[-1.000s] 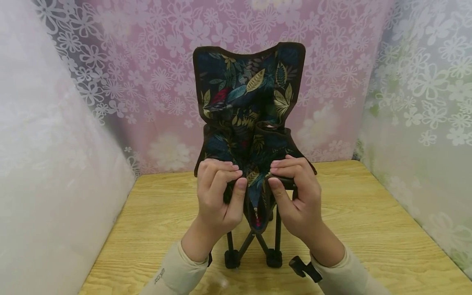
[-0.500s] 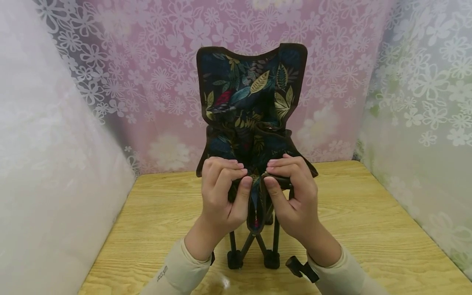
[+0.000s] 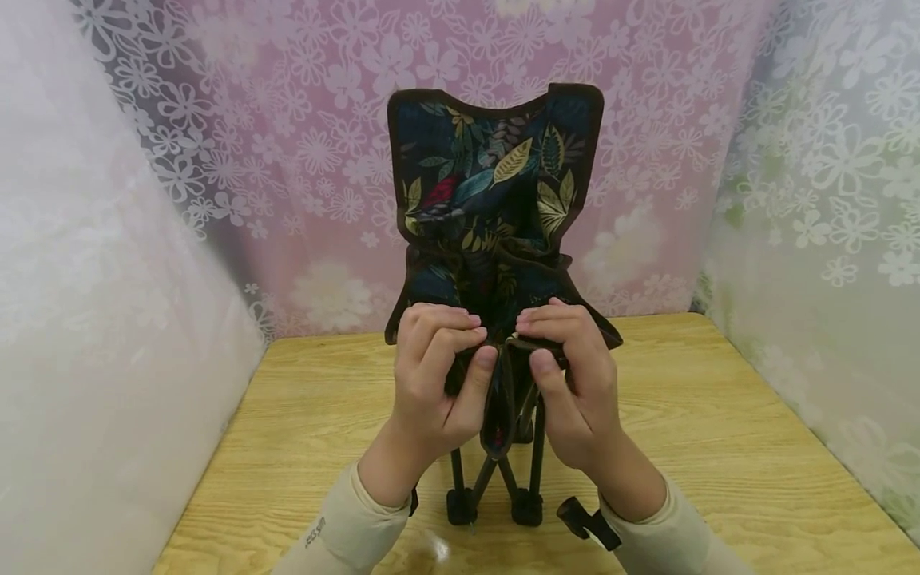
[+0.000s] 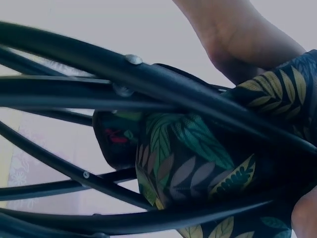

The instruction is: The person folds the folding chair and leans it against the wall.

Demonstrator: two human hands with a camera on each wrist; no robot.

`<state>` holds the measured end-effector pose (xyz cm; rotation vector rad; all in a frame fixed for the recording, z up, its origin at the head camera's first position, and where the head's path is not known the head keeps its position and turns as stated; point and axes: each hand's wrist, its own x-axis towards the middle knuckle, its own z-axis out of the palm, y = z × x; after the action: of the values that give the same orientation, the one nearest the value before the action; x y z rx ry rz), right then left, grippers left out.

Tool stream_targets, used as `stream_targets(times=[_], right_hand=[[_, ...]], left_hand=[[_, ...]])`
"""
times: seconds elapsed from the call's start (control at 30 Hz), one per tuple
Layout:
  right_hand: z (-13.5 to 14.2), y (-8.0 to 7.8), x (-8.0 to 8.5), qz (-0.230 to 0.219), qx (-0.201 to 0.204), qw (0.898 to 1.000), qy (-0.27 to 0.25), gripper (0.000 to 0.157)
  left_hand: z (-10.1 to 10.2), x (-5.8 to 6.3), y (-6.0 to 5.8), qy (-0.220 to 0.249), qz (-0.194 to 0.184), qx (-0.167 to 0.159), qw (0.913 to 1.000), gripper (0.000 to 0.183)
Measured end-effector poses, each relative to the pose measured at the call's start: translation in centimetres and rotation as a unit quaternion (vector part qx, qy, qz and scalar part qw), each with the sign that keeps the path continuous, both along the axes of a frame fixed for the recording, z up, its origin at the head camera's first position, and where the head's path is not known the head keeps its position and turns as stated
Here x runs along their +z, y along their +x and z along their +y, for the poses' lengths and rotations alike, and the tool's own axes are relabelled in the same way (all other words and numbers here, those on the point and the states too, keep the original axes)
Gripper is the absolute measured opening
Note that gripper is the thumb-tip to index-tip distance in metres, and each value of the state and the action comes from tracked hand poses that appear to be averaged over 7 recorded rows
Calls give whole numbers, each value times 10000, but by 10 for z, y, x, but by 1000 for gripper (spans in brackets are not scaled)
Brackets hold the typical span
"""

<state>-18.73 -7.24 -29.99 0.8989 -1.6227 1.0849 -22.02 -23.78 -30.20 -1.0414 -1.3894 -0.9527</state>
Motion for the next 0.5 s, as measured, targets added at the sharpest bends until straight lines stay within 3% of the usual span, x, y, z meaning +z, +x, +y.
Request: stream_targets(times=[0.3,0.5], right_hand=[[12,-2,1,-60,828,9965,81,25],[15,-7,1,269,1680,9843,-468,25]], left_hand=[[-12,0,-2,-338,83,-164,9993,27],[-17,6,-2,93,456,-339,9983,21]])
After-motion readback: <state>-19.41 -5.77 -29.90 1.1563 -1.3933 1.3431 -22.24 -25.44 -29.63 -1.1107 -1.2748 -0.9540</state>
